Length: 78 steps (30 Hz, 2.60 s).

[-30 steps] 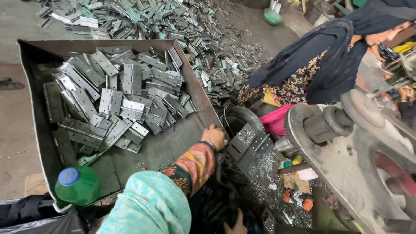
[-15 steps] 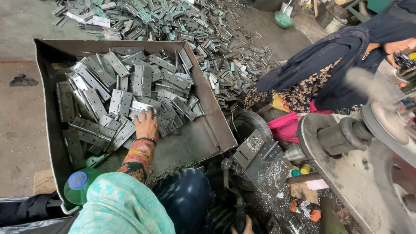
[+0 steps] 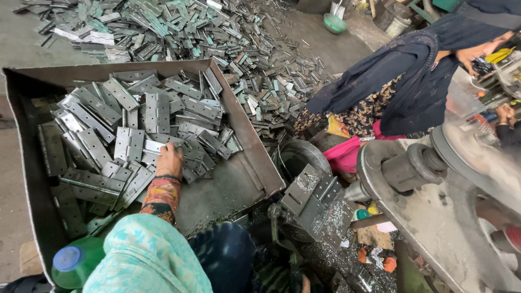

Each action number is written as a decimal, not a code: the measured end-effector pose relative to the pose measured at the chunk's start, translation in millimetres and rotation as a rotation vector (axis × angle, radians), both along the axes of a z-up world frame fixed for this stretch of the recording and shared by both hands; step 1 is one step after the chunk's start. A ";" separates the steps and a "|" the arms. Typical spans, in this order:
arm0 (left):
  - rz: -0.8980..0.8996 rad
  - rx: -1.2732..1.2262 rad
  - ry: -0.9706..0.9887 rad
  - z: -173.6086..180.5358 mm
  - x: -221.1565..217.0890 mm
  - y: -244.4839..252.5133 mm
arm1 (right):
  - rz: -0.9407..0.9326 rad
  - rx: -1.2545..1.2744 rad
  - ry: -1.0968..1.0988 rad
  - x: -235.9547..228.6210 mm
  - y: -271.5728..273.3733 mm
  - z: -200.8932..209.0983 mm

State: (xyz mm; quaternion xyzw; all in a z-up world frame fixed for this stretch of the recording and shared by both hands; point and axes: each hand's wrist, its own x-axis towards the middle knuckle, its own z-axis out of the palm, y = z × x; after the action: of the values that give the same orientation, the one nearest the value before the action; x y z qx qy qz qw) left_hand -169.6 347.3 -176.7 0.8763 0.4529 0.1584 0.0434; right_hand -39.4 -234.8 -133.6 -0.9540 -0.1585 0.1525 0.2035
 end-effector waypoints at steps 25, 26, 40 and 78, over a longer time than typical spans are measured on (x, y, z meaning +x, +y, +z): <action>-0.052 0.054 0.038 13.2 -16.5 -31.6 | 0.007 -0.043 0.076 -4.6 -16.2 -2.6; -0.060 0.050 0.051 12.5 -18.3 -34.5 | 0.029 -0.019 0.071 -5.5 -18.0 -2.3; 0.186 0.168 -0.088 22.8 -16.0 -54.5 | -0.055 -0.135 0.033 -7.5 -22.0 -7.8; -0.898 0.052 -0.578 227.8 87.4 -262.1 | -0.084 -0.211 0.422 -40.1 7.9 75.1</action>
State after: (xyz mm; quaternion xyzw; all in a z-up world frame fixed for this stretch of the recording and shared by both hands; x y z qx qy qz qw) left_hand -82.2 85.1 51.1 0.9052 -0.0014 0.3705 0.2081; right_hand -79.5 -226.9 -58.5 -0.9228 -0.0560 0.3554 0.1375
